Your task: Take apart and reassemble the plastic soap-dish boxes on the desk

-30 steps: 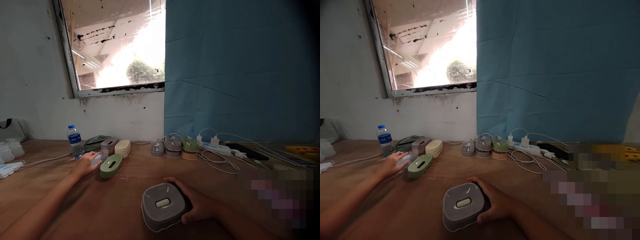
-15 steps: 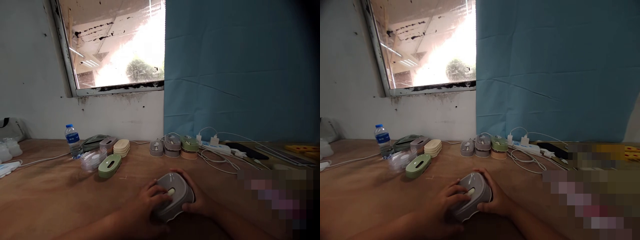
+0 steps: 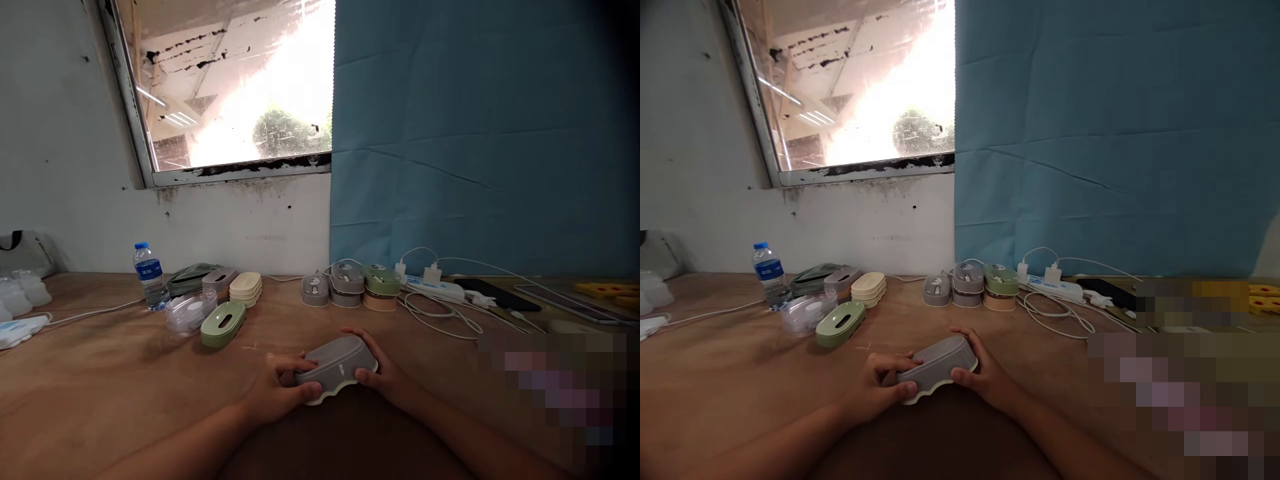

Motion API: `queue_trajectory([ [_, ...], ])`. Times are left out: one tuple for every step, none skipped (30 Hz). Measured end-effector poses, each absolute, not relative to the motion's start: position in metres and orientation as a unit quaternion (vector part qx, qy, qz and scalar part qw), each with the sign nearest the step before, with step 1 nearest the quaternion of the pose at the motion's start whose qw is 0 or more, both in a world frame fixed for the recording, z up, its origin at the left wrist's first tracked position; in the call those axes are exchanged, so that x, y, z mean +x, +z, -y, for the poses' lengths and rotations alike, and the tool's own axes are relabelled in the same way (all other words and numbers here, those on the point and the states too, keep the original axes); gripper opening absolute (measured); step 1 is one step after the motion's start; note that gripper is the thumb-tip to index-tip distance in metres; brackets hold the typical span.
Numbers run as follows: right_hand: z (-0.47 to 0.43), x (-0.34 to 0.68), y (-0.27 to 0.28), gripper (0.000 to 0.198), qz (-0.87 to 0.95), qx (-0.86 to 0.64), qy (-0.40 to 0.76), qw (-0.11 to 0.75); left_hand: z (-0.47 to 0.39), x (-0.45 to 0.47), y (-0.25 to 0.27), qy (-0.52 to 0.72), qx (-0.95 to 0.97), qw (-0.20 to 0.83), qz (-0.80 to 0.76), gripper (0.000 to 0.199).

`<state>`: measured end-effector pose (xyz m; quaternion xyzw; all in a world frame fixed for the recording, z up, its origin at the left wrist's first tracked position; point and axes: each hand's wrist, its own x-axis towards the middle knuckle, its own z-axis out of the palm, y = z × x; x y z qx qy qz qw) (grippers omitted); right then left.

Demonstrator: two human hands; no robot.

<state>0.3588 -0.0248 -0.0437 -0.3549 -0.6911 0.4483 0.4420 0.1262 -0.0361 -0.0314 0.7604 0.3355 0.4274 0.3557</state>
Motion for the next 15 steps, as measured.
queue_trajectory([
  [0.024, 0.359, -0.044, 0.074, 0.688, -0.355, 0.453, 0.441, 0.036, 0.127, -0.031, 0.429, 0.752, 0.364, -0.343, 0.026],
  [0.023, 0.359, -0.045, 0.073, 0.685, -0.356, 0.458, 0.442, 0.036, 0.127, -0.031, 0.432, 0.743, 0.375, -0.348, 0.026],
  [0.023, 0.359, -0.047, 0.073, 0.680, -0.355, 0.463, 0.444, 0.036, 0.128, -0.030, 0.434, 0.732, 0.389, -0.353, 0.026],
  [0.022, 0.359, -0.048, 0.073, 0.677, -0.350, 0.470, 0.445, 0.035, 0.128, -0.030, 0.438, 0.716, 0.408, -0.358, 0.027],
  [0.021, 0.360, -0.049, 0.075, 0.675, -0.338, 0.480, 0.446, 0.034, 0.128, -0.029, 0.445, 0.696, 0.432, -0.362, 0.029],
  [0.021, 0.360, -0.050, 0.077, 0.674, -0.321, 0.492, 0.447, 0.032, 0.127, -0.029, 0.456, 0.671, 0.457, -0.365, 0.032],
  [0.021, 0.360, -0.050, 0.081, 0.674, -0.300, 0.506, 0.447, 0.030, 0.127, -0.028, 0.469, 0.645, 0.480, -0.365, 0.035],
  [0.021, 0.361, -0.051, 0.085, 0.675, -0.279, 0.518, 0.445, 0.027, 0.126, -0.028, 0.484, 0.621, 0.499, -0.362, 0.037],
  [0.021, 0.361, -0.050, 0.088, 0.676, -0.261, 0.527, 0.444, 0.025, 0.125, -0.027, 0.501, 0.600, 0.509, -0.360, 0.038],
  [0.022, 0.361, -0.049, 0.090, 0.678, -0.248, 0.532, 0.443, 0.022, 0.124, -0.027, 0.520, 0.583, 0.511, -0.358, 0.038],
  [0.022, 0.361, -0.048, 0.090, 0.678, -0.242, 0.534, 0.443, 0.020, 0.122, -0.027, 0.536, 0.572, 0.508, -0.357, 0.038],
  [0.022, 0.361, -0.047, 0.088, 0.677, -0.242, 0.533, 0.446, 0.018, 0.121, -0.028, 0.551, 0.561, 0.504, -0.358, 0.037],
  [0.023, 0.361, -0.046, 0.085, 0.673, -0.249, 0.529, 0.453, 0.016, 0.121, -0.028, 0.563, 0.549, 0.501, -0.362, 0.037],
  [0.022, 0.362, -0.046, 0.080, 0.667, -0.262, 0.522, 0.463, 0.014, 0.120, -0.029, 0.571, 0.537, 0.500, -0.368, 0.037],
  [0.021, 0.363, -0.045, 0.075, 0.659, -0.279, 0.512, 0.476, 0.012, 0.119, -0.030, 0.576, 0.526, 0.502, -0.375, 0.039],
])
